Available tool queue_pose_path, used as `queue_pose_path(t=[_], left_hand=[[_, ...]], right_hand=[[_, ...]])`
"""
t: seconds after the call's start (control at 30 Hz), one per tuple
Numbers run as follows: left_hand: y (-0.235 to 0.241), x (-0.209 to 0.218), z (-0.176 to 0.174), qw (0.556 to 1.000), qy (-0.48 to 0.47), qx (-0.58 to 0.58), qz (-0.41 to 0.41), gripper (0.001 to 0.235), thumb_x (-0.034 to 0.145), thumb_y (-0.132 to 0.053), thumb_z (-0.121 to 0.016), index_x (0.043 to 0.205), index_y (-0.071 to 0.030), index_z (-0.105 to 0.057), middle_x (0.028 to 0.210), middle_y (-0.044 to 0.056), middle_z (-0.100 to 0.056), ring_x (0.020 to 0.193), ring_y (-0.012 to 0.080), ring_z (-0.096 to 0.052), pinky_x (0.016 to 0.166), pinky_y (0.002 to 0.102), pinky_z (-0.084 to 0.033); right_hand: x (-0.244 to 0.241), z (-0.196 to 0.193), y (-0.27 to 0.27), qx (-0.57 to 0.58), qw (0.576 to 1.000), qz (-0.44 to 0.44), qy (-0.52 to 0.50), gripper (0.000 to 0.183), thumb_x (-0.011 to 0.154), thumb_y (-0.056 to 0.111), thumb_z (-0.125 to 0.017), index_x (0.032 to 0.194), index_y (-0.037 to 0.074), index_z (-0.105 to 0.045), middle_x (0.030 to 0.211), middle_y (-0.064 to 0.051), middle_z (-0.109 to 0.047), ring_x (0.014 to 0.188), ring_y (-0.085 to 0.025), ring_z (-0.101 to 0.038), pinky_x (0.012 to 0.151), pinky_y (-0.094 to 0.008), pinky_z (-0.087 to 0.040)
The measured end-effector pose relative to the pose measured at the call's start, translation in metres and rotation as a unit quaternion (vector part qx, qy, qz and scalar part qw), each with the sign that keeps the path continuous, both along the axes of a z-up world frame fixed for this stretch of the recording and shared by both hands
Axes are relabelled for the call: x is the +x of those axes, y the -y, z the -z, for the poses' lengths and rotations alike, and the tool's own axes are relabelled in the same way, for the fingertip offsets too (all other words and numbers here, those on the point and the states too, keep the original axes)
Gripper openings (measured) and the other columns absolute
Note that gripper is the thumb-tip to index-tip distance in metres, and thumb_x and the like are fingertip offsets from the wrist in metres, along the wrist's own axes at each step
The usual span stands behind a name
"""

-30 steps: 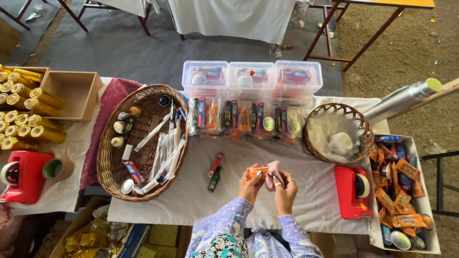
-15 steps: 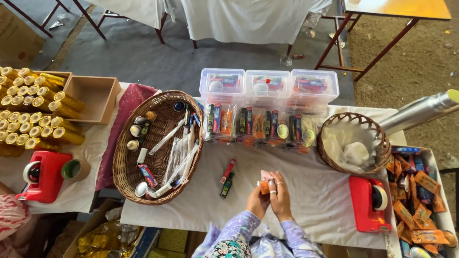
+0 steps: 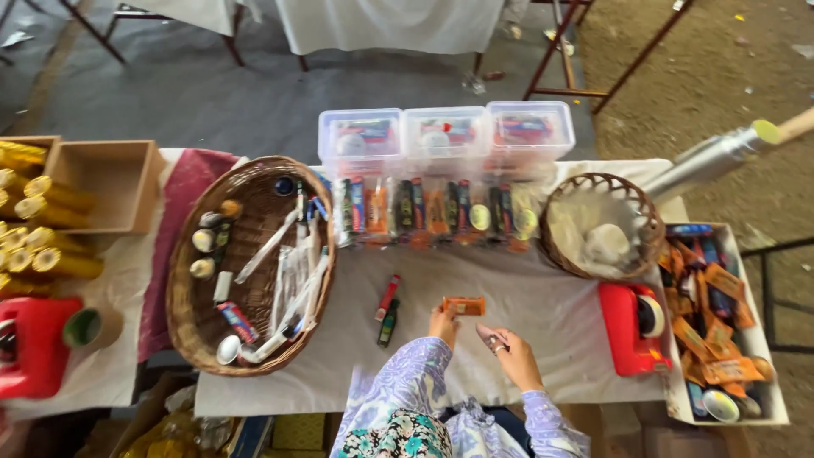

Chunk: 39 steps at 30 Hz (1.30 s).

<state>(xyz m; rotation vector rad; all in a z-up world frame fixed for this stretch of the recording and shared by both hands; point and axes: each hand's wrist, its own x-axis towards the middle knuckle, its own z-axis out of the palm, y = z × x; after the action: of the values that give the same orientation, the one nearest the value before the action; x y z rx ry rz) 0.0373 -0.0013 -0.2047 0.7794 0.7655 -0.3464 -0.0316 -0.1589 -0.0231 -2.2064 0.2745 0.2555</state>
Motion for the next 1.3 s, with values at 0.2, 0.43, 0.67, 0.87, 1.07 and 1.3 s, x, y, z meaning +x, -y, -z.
queue_pose_path(t=[0.2,0.43,0.67,0.87,1.07,1.3], left_hand=[[0.007,-0.037,0.039,0.931,0.157,0.329,0.016,0.063,0.088,-0.035,-0.078,0.139,-0.009,-0.052,0.134,0.012,-0.056,0.123,0.028,-0.057,0.103,0.043,-0.05],[-0.027,-0.078,-0.035,0.981,-0.068,0.018,0.183,0.051,0.091,-0.04,-0.063,0.133,-0.011,-0.052,0.118,0.011,-0.064,0.096,0.0242,-0.065,0.079,0.045,-0.059],[-0.013,-0.052,-0.032,0.959,0.119,0.235,0.101,0.034,0.095,-0.021,-0.057,0.11,0.005,-0.072,0.098,0.018,-0.076,0.083,0.0216,-0.074,0.074,0.034,-0.06],[0.109,-0.027,-0.021,0.902,0.142,0.354,0.205,0.043,0.09,-0.023,-0.064,0.123,0.004,-0.062,0.113,0.021,-0.074,0.102,0.0286,-0.073,0.088,0.038,-0.059],[0.182,-0.022,-0.07,0.831,0.211,0.405,0.318,0.067,0.084,-0.029,-0.077,0.136,0.003,-0.049,0.133,0.027,-0.058,0.122,0.04,-0.057,0.103,0.045,-0.046],[0.166,-0.022,-0.122,0.838,0.184,0.404,0.317,0.033,0.093,-0.022,-0.065,0.122,-0.005,-0.067,0.115,0.016,-0.074,0.104,0.0289,-0.072,0.092,0.039,-0.056]], right_hand=[[-0.001,0.031,-0.011,0.092,0.993,0.078,0.009,0.031,0.093,0.018,-0.067,0.12,0.004,-0.063,0.101,-0.012,-0.072,0.09,-0.024,-0.071,0.079,-0.036,-0.057],[0.009,-0.002,-0.02,0.193,0.975,-0.106,-0.037,0.038,0.089,0.011,-0.066,0.126,0.004,-0.062,0.12,-0.012,-0.073,0.108,-0.019,-0.071,0.093,-0.033,-0.058],[0.058,0.005,0.06,0.185,0.979,-0.069,-0.047,0.028,0.094,0.016,-0.07,0.12,0.006,-0.071,0.105,-0.006,-0.076,0.095,-0.015,-0.07,0.084,-0.029,-0.057],[0.112,-0.014,0.154,0.236,0.967,0.08,0.062,0.021,0.097,0.011,-0.064,0.114,0.001,-0.071,0.097,-0.006,-0.076,0.091,-0.011,-0.072,0.082,-0.026,-0.057],[0.156,-0.015,0.209,0.201,0.969,0.097,0.102,0.018,0.1,0.01,-0.062,0.113,0.0,-0.07,0.094,-0.007,-0.074,0.085,-0.012,-0.068,0.077,-0.026,-0.054],[0.21,-0.053,0.174,-0.087,0.972,0.034,0.215,0.022,0.087,0.018,-0.078,0.103,0.003,-0.073,0.097,-0.011,-0.074,0.083,-0.024,-0.07,0.071,-0.036,-0.054]])
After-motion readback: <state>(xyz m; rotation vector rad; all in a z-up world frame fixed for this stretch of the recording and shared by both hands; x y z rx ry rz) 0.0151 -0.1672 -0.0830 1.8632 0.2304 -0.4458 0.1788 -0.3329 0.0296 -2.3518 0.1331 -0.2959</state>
